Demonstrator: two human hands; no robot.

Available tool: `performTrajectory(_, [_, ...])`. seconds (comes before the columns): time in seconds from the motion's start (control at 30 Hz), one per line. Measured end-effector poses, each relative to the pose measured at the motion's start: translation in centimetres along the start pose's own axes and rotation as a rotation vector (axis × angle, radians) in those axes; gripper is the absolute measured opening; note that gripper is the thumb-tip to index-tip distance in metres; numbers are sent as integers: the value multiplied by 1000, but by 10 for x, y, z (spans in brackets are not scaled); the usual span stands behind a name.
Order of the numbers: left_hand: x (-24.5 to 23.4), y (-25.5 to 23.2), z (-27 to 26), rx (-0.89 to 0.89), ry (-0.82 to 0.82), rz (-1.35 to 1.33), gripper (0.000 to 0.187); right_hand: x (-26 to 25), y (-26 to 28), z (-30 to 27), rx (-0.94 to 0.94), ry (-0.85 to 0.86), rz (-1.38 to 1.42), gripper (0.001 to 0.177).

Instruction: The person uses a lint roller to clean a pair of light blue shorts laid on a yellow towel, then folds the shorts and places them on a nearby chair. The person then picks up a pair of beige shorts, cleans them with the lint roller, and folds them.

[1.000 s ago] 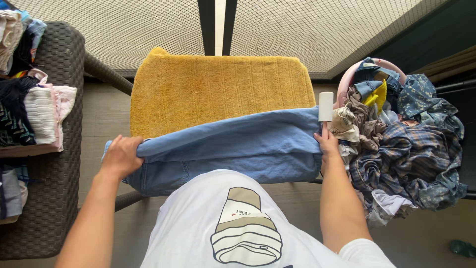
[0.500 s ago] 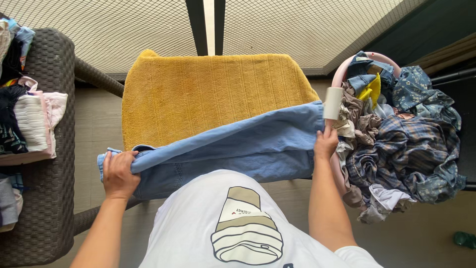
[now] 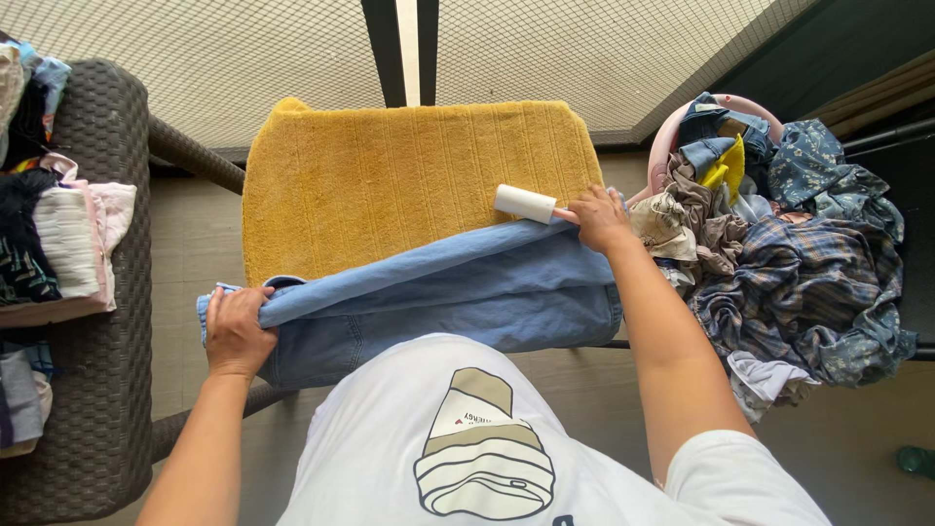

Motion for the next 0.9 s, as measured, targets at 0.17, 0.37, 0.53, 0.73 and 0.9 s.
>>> performTrajectory(0.17, [-1, 3, -15, -26, 4, -8, 34, -20, 5, -44, 51, -9, 84, 25])
performTrajectory(0.37, [-8, 4, -18, -37, -57, -43, 33, -23, 34, -122, -35, -194, 200, 4])
performTrajectory(0.53, [-53, 12, 20, -169, 459, 5, 22, -66, 34, -137, 69, -418, 164, 28])
performTrajectory(0.73, [-128, 36, 86, -83, 804, -166, 42, -171, 45, -109, 77, -418, 126, 26])
performTrajectory(0.9, [-109, 53, 192, 168, 851, -88, 50, -211, 31, -11, 138, -201, 93, 34])
Point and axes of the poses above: each hand's wrist, its own z-axis towards the middle knuckle, its own x-axis out of the palm, y = z × x, the point moved 5 cm from there along z, towards the middle knuckle, and after that the axes turned 15 degrees about z, right-handed, at the moved point
